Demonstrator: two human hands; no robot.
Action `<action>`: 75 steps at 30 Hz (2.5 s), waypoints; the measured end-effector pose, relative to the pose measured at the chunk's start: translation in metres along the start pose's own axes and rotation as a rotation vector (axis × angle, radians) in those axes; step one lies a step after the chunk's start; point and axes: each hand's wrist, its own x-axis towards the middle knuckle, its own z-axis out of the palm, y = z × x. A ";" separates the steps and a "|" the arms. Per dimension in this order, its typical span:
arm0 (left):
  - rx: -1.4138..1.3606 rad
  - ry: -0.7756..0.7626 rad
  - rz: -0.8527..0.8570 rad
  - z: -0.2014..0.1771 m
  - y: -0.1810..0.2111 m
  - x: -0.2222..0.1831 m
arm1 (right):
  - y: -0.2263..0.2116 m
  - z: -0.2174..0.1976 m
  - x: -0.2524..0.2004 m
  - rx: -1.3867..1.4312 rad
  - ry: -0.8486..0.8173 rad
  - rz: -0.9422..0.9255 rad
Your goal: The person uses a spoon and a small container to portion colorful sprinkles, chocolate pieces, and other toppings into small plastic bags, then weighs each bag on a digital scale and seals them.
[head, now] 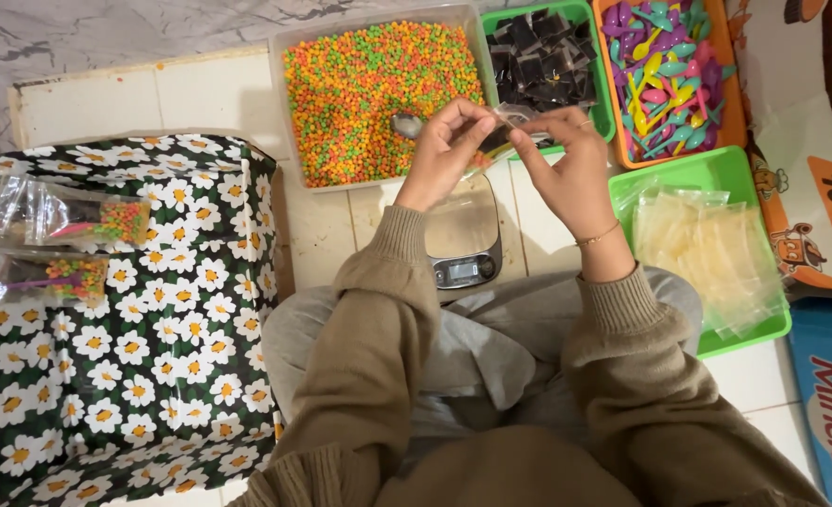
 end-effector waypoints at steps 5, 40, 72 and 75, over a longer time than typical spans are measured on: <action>-0.025 -0.057 -0.068 0.000 0.023 0.006 | -0.033 -0.003 0.005 0.007 0.051 -0.059; 0.070 -0.039 0.019 0.018 0.032 0.000 | -0.001 0.005 -0.007 0.202 0.084 0.050; 0.159 -0.039 0.006 0.012 0.037 -0.001 | -0.020 0.002 -0.003 0.032 0.015 -0.020; 0.132 -0.069 0.010 0.009 0.038 -0.001 | -0.026 -0.005 -0.005 0.055 -0.008 -0.012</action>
